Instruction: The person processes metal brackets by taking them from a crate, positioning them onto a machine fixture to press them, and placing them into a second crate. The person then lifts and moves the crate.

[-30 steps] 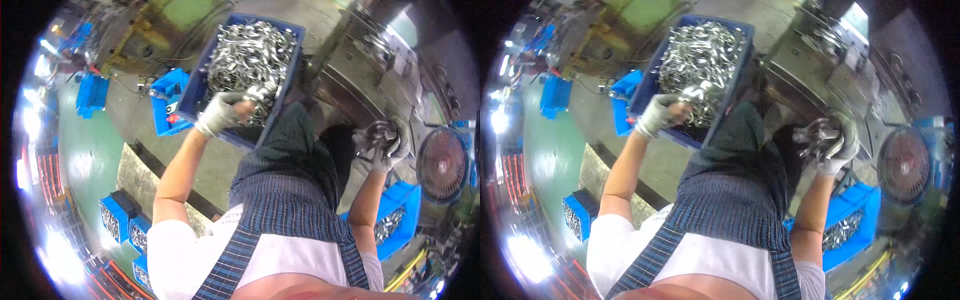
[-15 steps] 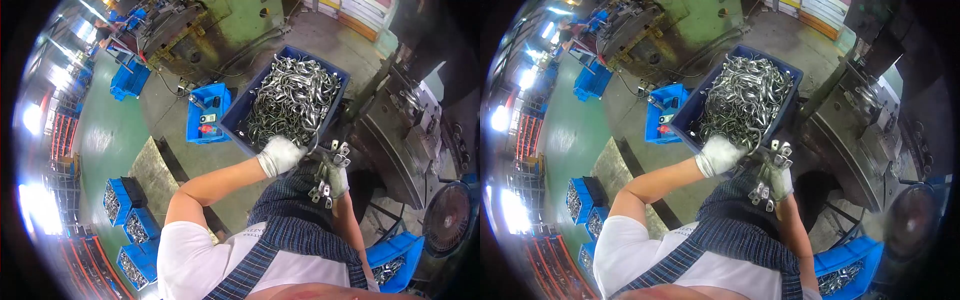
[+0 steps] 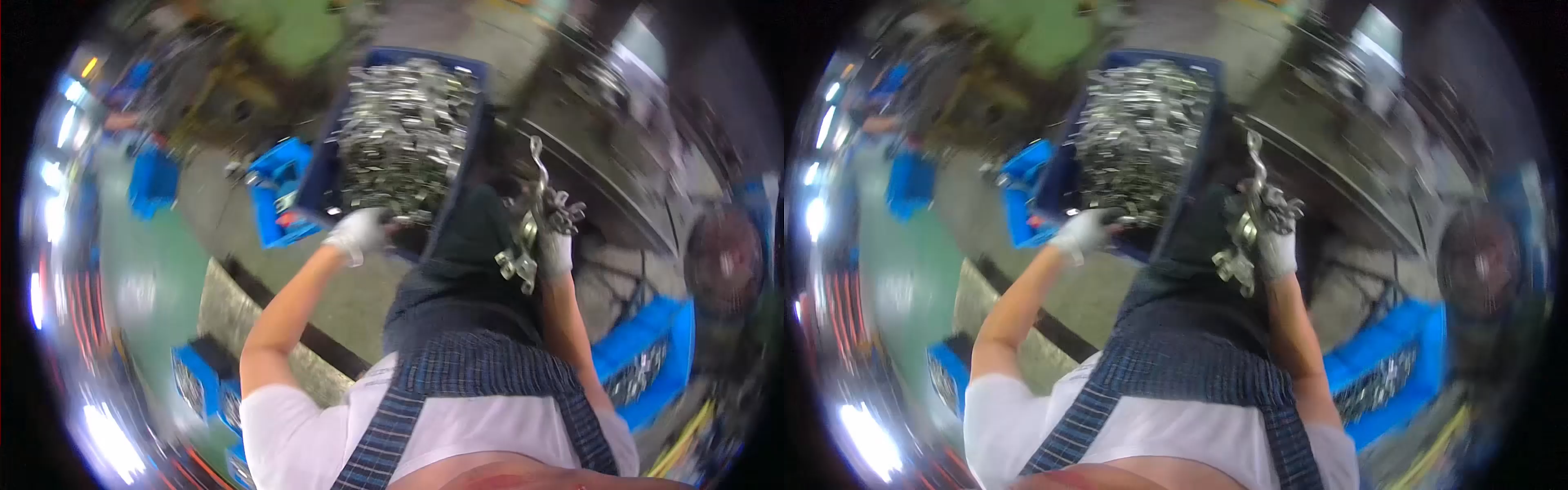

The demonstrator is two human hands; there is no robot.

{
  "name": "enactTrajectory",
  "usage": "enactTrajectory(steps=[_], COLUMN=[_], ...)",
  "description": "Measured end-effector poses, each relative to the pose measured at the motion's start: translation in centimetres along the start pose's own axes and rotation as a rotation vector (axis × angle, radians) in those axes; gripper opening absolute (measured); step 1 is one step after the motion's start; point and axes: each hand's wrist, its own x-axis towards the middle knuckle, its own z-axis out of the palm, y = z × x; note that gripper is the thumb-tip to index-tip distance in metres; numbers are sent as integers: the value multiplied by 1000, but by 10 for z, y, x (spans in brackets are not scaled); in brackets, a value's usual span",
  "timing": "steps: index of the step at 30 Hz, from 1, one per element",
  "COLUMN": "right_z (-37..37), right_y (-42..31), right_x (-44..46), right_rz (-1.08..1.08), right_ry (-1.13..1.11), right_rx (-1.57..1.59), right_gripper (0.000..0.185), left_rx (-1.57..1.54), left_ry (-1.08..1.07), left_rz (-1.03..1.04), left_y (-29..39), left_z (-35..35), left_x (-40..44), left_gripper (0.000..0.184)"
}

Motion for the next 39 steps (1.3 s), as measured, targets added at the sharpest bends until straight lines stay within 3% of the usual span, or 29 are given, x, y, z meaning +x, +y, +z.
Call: enactTrajectory(steps=[2, 3, 5, 7, 10, 13, 14, 15, 17, 24, 27, 28, 30, 33, 35, 36, 37, 39], right_z=[-31, -48, -84, -101, -125, -146, -154, -156, -153, -160, -161, -162, -171, -176, -179, -176, -174, -172], right_y=[-11, -22, -9, -17, -21, -1, 8, 11, 12, 15, 6, 1, 8, -2, -1, -14, -23, -28], right_x=[-8, -13, -16, -18, -8, 15, 24, 32, 35, 35, 31, 29, 32, 26, 23, 17, 8, -22], right_rz=[19, 47, -169, -342, -265, -274, -343, -411, -404, -439, -344, -330, -428, -417, -485, -287, -335, -488], right_ry=[195, 260, 380, 495, 672, 762, 794, 822, 812, 709, 649, 658, 835, 757, 814, 794, 752, 665], right_rx=[1, -20, -115, -29, -60, -158, -262, -366, -217, -146, 69, -73, -807, -472, -540, -312, -469, -1140], right_gripper=[16, 15, 14, 15, 19, 27, 27, 27, 28, 30, 27, 24, 22, 19, 17, 15, 17, 26], left_rx=[-237, -514, -826, -635, -594, -640, -738, -716, -650, -779, -789, -816, -843, -822, -831, -799, -774, -751], left_ry=[-76, -26, 18, 28, 234, 150, 208, 160, 58, 104, 95, 85, 79, 86, 115, 134, 155, 212], left_rz=[-232, -205, -217, -168, 132, 39, 214, 124, -57, 46, 57, 68, 54, 61, 32, 57, 80, 163], left_y=[6, -7, -27, -53, -59, -24, -40, -28, 2, 1, 7, 10, 15, 22, 24, 26, 29, 40], left_z=[-6, 0, 10, 18, 42, 37, 46, 42, 26, 29, 27, 26, 24, 23, 23, 20, 18, 21], left_x=[-3, 0, 10, 26, 44, 39, 52, 48, 32, 40, 44, 44, 43, 41, 42, 40, 38, 35], left_gripper=[24, 22, 21, 20, 19, 20, 19, 20, 22, 20, 21, 21, 21, 22, 23, 24, 24, 21])
